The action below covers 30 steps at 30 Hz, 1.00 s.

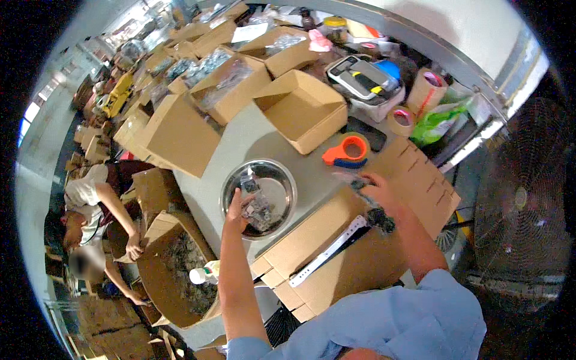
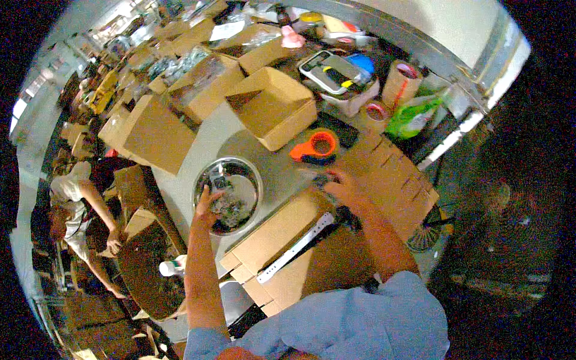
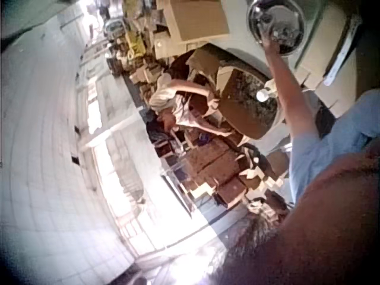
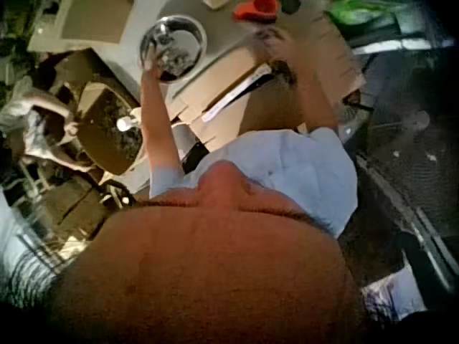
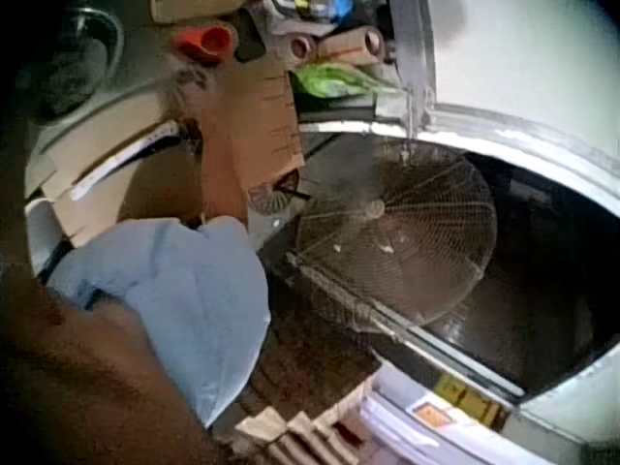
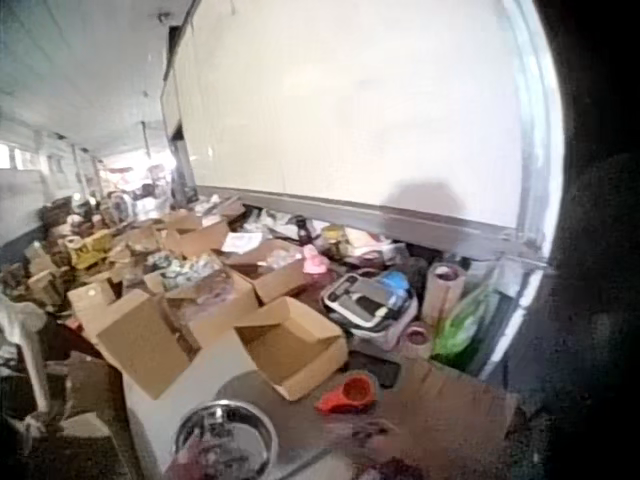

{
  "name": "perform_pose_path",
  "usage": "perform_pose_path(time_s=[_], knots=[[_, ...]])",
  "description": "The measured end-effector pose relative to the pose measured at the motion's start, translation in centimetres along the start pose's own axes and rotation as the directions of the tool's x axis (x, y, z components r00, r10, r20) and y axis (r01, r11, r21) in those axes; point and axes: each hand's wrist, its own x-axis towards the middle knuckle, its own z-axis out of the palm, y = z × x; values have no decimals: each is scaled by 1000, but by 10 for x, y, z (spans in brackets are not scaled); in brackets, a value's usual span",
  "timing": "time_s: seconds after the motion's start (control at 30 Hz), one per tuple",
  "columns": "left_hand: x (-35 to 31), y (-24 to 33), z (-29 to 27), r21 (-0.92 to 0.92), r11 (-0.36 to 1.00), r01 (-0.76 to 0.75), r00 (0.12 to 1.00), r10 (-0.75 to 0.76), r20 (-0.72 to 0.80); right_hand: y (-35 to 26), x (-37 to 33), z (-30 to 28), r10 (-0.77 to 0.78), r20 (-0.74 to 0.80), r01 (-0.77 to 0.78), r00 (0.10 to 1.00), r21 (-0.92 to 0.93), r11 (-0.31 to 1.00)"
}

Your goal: The person gathers metal slides and plastic bags of hardware from a table and a bucket, places them inside a long cardboard box, and seals the box with tape using a handheld dispenser.

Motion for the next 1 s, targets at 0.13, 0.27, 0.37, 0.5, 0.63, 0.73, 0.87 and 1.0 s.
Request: perform_pose_path(time_s=[0.13, 0.27, 0.37, 0.5, 0.63, 0.73, 0.87, 1.0], knots=[[5, -2, 8, 12, 941, -339, 938, 339, -67, 78, -41, -60, 190, -262, -123, 946, 253, 960], [9, 2, 3, 439, 730, -523, 702, 662, -265, 111, -66, -64, -306, -327, 48, 894, -610, 791], [-13, -6, 0, 538, 523, -661, 484, 845, -228, 104, -75, -52, -335, -193, 8, 922, -857, 516], [-100, -22, 76, 408, 556, -724, 526, 828, -194, 102, -73, -70, -331, -104, 20, 938, -936, 351], [-135, -78, 99, 235, 640, -731, 641, 763, -82, 80, -79, -65, -165, -79, -22, 983, -947, 320], [-168, -115, 138, -110, 855, -507, 849, 517, 106, 60, -85, -54, -41, -112, -95, 993, -952, 291], [-187, -163, 177, -214, 921, -327, 865, 382, 324, 47, -106, -10, -282, -149, -44, 948, -937, 347], [-218, -182, 211, -247, 922, -298, 789, 384, 480, 57, -131, 27, -155, 165, 155, 974, 11, 988]])
